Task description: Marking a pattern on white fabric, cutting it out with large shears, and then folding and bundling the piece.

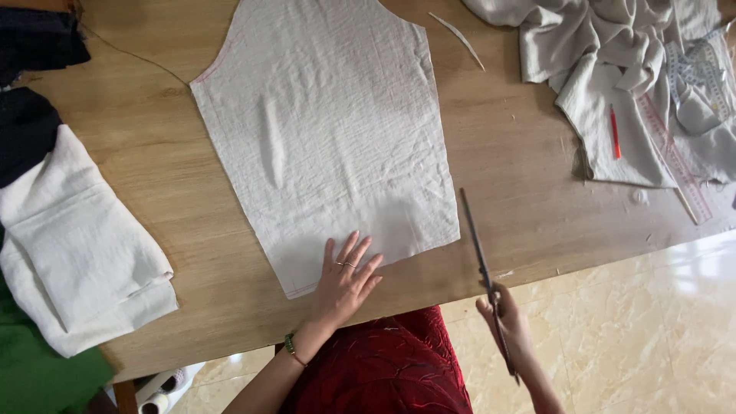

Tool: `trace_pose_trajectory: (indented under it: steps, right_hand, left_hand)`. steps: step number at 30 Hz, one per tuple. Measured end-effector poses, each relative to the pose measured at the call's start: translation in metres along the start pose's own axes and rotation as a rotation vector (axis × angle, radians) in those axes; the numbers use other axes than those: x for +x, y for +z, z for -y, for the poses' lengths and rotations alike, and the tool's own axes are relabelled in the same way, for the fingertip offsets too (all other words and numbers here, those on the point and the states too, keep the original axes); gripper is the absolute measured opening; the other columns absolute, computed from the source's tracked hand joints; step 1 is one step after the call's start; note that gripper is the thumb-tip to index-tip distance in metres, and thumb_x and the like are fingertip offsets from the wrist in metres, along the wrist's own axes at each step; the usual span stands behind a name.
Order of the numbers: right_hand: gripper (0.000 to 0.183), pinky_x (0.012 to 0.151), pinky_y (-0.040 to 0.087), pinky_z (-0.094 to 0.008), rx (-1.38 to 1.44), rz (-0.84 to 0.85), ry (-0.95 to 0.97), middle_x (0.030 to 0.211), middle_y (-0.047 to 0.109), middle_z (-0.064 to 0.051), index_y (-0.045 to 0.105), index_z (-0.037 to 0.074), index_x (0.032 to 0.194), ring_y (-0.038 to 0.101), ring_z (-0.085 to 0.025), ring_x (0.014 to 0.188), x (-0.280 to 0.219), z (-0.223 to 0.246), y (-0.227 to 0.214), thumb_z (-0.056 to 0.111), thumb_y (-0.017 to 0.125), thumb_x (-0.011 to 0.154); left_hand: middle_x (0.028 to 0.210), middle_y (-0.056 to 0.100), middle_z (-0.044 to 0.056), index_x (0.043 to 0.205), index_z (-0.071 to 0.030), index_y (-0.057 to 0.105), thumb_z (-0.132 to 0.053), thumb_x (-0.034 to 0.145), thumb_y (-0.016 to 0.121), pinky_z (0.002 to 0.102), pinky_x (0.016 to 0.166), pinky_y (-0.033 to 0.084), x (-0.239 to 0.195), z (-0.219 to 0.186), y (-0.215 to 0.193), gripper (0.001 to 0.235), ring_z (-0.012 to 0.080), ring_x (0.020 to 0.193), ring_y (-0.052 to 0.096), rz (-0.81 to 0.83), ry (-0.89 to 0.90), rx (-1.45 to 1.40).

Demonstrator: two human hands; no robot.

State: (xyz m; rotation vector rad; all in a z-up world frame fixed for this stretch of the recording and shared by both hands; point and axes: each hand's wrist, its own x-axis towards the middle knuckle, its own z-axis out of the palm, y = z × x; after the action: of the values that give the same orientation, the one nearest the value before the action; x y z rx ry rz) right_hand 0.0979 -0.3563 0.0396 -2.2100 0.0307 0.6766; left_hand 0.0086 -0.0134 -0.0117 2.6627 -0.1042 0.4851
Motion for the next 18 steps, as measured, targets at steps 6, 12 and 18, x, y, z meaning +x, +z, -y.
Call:
trace_pose_trajectory:
  steps: [6, 12, 18]
  right_hand:
    - [0.058, 0.086, 0.045, -0.054, -0.467, -0.233, 0.078, 0.095, 0.067, -0.015, 0.05, 0.013, 0.144, 0.063, -0.044, 0.095, 0.096, 0.057, -0.087, 0.04, 0.062, 0.093]
    - [0.063, 0.09, 0.047, -0.063, -0.56, -0.205, -0.133, 0.131, 0.058, -0.025, 0.04, 0.007, 0.152, 0.062, -0.041, 0.113, 0.182, 0.044, -0.149, 0.021, 0.06, 0.094]
    - [0.083, 0.104, 0.046, -0.052, -1.095, 0.01, -0.132, 0.147, 0.057, -0.01, 0.034, 0.02, 0.159, 0.057, -0.037, 0.13, 0.216, 0.057, -0.187, 0.058, 0.053, 0.088]
  left_hand:
    - [0.166, 0.031, 0.016, 0.157, -0.013, 0.037, -0.052, 0.099, 0.06, 0.066, 0.121, 0.026, 0.084, -0.067, 0.014, 0.074, 0.0331, 0.154, 0.029, 0.15, 0.066, 0.022]
    - [0.158, 0.045, 0.014, 0.144, -0.009, 0.055, -0.043, 0.099, 0.064, 0.063, 0.116, 0.034, 0.131, -0.091, 0.057, 0.056, 0.0344, 0.147, 0.04, -0.005, -0.124, 0.253]
    - [0.141, 0.061, 0.011, 0.112, -0.004, 0.067, 0.012, 0.08, 0.073, 0.064, 0.119, 0.033, 0.122, -0.085, 0.066, 0.036, 0.031, 0.139, 0.051, -0.112, -0.108, 0.045]
